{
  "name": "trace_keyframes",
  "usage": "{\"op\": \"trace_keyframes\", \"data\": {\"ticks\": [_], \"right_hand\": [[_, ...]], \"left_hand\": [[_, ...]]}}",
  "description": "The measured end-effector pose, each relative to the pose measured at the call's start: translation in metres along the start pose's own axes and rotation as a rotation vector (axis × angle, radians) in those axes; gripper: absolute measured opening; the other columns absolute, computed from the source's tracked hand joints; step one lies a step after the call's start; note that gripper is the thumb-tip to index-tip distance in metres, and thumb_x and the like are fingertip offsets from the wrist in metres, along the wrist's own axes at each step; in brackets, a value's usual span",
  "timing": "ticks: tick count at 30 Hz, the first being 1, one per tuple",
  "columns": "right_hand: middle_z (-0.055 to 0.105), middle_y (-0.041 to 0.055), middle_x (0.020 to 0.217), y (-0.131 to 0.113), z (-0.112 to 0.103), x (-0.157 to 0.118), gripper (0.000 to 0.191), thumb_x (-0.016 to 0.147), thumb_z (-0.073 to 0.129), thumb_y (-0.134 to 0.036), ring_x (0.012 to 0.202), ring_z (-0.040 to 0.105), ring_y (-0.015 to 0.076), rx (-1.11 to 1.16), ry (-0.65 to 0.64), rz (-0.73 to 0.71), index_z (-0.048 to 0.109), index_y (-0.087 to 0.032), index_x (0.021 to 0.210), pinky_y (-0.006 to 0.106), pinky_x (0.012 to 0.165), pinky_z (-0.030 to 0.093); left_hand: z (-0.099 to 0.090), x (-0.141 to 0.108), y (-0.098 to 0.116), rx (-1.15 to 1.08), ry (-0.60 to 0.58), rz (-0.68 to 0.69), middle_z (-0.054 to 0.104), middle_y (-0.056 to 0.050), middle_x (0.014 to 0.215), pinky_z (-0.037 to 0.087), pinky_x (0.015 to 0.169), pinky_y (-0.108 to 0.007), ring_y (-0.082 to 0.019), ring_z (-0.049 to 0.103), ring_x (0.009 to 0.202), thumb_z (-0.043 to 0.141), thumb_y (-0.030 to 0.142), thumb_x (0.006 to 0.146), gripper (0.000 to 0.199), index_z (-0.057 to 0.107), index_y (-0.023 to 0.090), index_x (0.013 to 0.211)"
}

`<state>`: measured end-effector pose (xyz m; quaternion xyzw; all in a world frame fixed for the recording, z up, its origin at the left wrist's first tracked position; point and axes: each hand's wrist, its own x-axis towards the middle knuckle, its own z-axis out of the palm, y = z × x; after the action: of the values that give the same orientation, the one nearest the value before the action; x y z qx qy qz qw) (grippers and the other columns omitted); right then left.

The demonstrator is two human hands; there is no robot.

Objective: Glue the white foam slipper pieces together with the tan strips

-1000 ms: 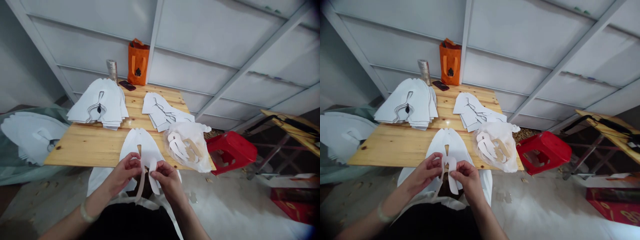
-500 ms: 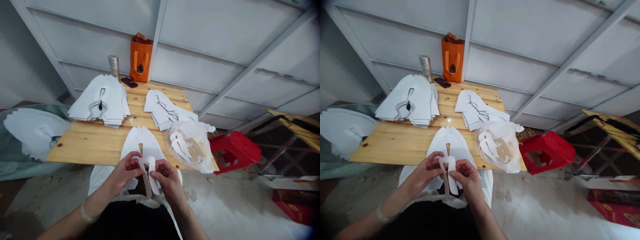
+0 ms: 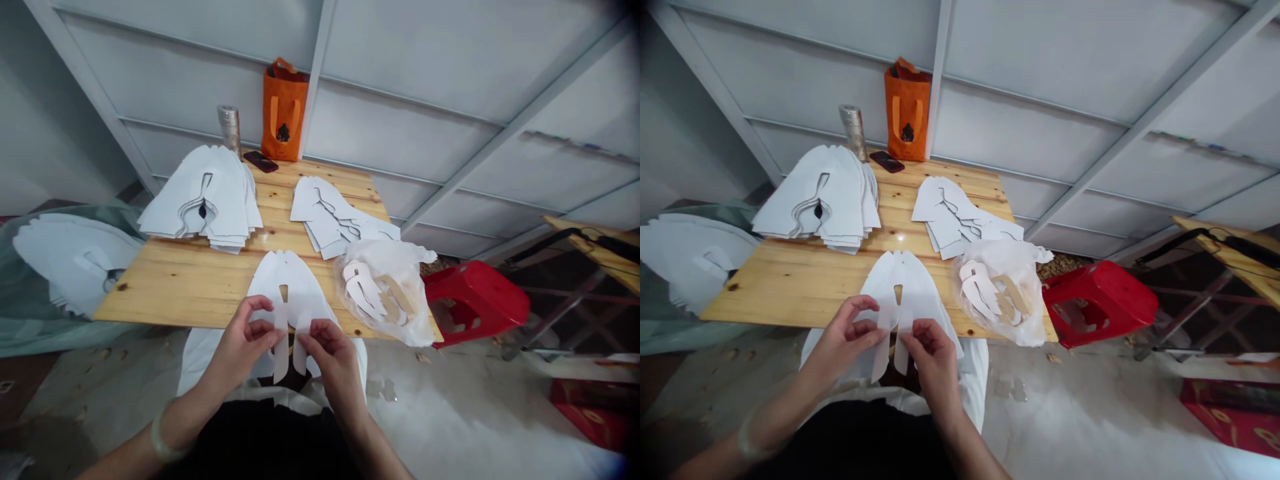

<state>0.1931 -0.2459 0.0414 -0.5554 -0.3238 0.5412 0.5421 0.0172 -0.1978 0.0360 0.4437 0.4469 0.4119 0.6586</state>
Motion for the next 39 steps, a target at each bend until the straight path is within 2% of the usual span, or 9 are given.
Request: {"op": "trace_keyframes", "data": {"ticks": [3, 8, 12, 16, 19, 22, 28, 32, 39], "right_hand": [[0.065, -0.0001, 0.076, 0.005, 0.000, 0.008, 0.026, 0.081, 0.079, -0.044, 0.068, 0.056, 0.0140, -0.076, 0.068, -0.013, 0.069, -0.020, 0.084, 0.025, 0.062, 0.045], [0.061, -0.0034, 0.077, 0.007, 0.001, 0.035, 0.037, 0.081, 0.075, -0.037, 0.068, 0.057, 0.0149, -0.181, 0.121, -0.173, 0.065, -0.024, 0.114, 0.025, 0.062, 0.046], [0.061, -0.0012, 0.075, 0.006, 0.002, 0.065, 0.020, 0.081, 0.069, -0.034, 0.066, 0.056, 0.0145, -0.335, 0.020, -0.237, 0.072, -0.021, 0.096, 0.026, 0.065, 0.046], [0.065, 0.0014, 0.074, 0.011, 0.002, 0.091, 0.028, 0.081, 0.065, -0.038, 0.064, 0.057, 0.0163, -0.415, 0.001, -0.218, 0.076, -0.018, 0.098, 0.028, 0.062, 0.047], [0.072, 0.0059, 0.080, 0.018, 0.001, 0.101, 0.032, 0.082, 0.062, -0.038, 0.068, 0.063, 0.0186, -0.465, 0.017, -0.245, 0.078, -0.016, 0.099, 0.030, 0.066, 0.050], [0.076, 0.0077, 0.084, 0.024, -0.001, 0.105, 0.031, 0.083, 0.061, -0.035, 0.070, 0.066, 0.0192, -0.512, 0.019, -0.282, 0.079, -0.016, 0.099, 0.031, 0.069, 0.052], [0.073, 0.0052, 0.079, 0.029, -0.003, 0.103, 0.027, 0.087, 0.059, -0.028, 0.067, 0.064, 0.0173, -0.569, 0.013, -0.353, 0.081, -0.018, 0.101, 0.030, 0.066, 0.050], [0.069, 0.0033, 0.078, 0.028, -0.003, 0.100, 0.026, 0.089, 0.060, -0.025, 0.066, 0.061, 0.0159, -0.590, -0.011, -0.361, 0.080, -0.018, 0.103, 0.028, 0.064, 0.049], [0.067, 0.0025, 0.077, 0.027, -0.003, 0.098, 0.026, 0.089, 0.061, -0.023, 0.064, 0.059, 0.0149, -0.588, -0.029, -0.364, 0.081, -0.018, 0.105, 0.028, 0.063, 0.048]], "left_hand": [[-0.001, 0.005, -0.004, 0.058, 0.051, 0.071, 0.055, 0.000, 0.120, 0.056, 0.069, -0.021, -0.008, 0.065, 0.077, 0.080, 0.032, 0.081, 0.045, 0.052, 0.028, 0.116], [-0.004, 0.024, -0.009, 0.214, 0.094, 0.242, 0.056, -0.002, 0.120, 0.060, 0.076, -0.026, -0.009, 0.066, 0.076, 0.075, 0.034, 0.087, 0.029, 0.067, 0.026, 0.113], [-0.010, 0.047, -0.008, 0.347, 0.092, 0.306, 0.058, -0.004, 0.113, 0.061, 0.078, -0.030, -0.013, 0.070, 0.076, 0.072, 0.033, 0.088, 0.022, 0.075, 0.023, 0.107], [-0.016, 0.067, -0.012, 0.442, 0.120, 0.340, 0.061, -0.005, 0.111, 0.062, 0.078, -0.032, -0.015, 0.071, 0.076, 0.071, 0.030, 0.088, 0.023, 0.077, 0.022, 0.109], [-0.020, 0.077, -0.019, 0.562, 0.129, 0.388, 0.063, -0.006, 0.111, 0.062, 0.080, -0.034, -0.015, 0.071, 0.076, 0.069, 0.030, 0.090, 0.023, 0.079, 0.023, 0.110], [-0.023, 0.082, -0.025, 0.645, 0.134, 0.444, 0.064, -0.006, 0.110, 0.062, 0.080, -0.033, -0.015, 0.070, 0.075, 0.068, 0.029, 0.091, 0.023, 0.080, 0.025, 0.110], [-0.024, 0.080, -0.027, 0.741, 0.135, 0.513, 0.067, -0.005, 0.106, 0.062, 0.078, -0.029, -0.015, 0.071, 0.081, 0.066, 0.025, 0.093, 0.020, 0.080, 0.025, 0.108], [-0.022, 0.079, -0.027, 0.798, 0.146, 0.561, 0.068, -0.006, 0.101, 0.061, 0.078, -0.028, -0.017, 0.072, 0.086, 0.063, 0.024, 0.096, 0.019, 0.080, 0.022, 0.104], [-0.021, 0.079, -0.029, 0.871, 0.155, 0.603, 0.066, -0.006, 0.102, 0.061, 0.076, -0.026, -0.017, 0.071, 0.086, 0.061, 0.020, 0.096, 0.023, 0.079, 0.021, 0.111]]}}
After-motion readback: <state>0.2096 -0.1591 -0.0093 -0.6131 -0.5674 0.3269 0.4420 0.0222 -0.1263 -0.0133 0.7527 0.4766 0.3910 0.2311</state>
